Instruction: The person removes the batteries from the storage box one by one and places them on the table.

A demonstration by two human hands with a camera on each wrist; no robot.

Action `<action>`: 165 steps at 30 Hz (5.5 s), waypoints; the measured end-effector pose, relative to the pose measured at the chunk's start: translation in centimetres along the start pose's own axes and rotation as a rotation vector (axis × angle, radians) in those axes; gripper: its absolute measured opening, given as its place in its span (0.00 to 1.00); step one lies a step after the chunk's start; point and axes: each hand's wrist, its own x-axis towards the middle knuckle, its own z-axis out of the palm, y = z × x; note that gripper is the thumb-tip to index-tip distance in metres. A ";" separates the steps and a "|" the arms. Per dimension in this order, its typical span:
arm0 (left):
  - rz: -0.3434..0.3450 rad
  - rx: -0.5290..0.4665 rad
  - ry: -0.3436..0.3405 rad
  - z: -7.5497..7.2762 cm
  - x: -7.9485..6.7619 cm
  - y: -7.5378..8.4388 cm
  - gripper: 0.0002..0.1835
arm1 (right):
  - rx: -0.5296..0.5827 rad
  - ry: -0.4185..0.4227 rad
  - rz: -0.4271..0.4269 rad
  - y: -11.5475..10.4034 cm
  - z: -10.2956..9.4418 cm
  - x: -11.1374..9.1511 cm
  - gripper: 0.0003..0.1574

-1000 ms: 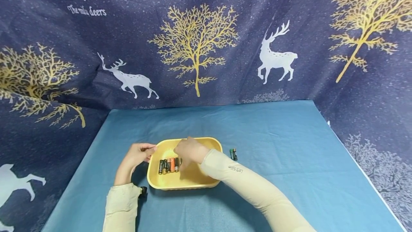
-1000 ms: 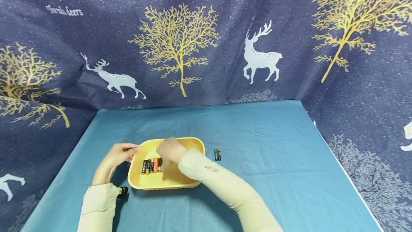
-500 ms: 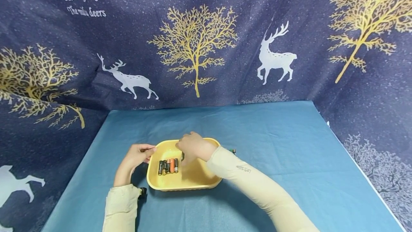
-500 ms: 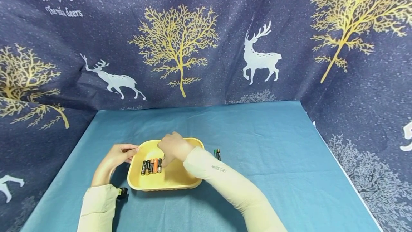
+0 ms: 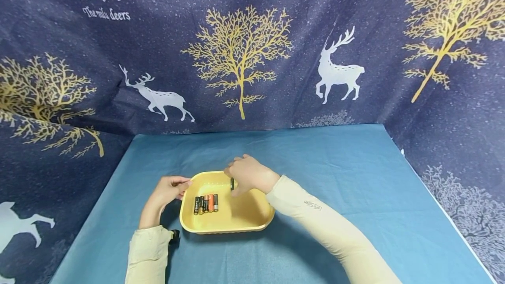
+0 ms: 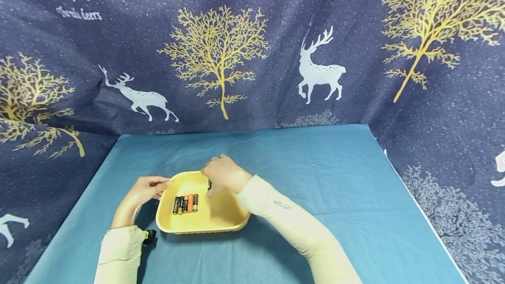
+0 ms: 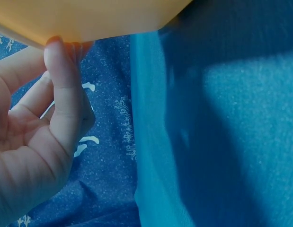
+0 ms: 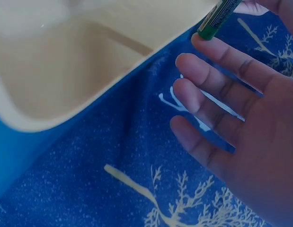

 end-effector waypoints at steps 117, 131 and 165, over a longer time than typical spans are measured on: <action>0.016 0.020 0.003 0.0 0.0 0.0 0.17 | 0.250 -0.029 0.249 9.9 9.5 -10.3 0.28; 0.004 0.019 -0.004 -0.1 0.1 0.1 0.17 | 0.254 -0.039 0.256 9.8 9.4 -10.5 0.28; -0.004 0.004 -0.006 -0.1 0.0 0.1 0.17 | 0.189 0.137 0.119 7.9 1.4 -7.1 0.18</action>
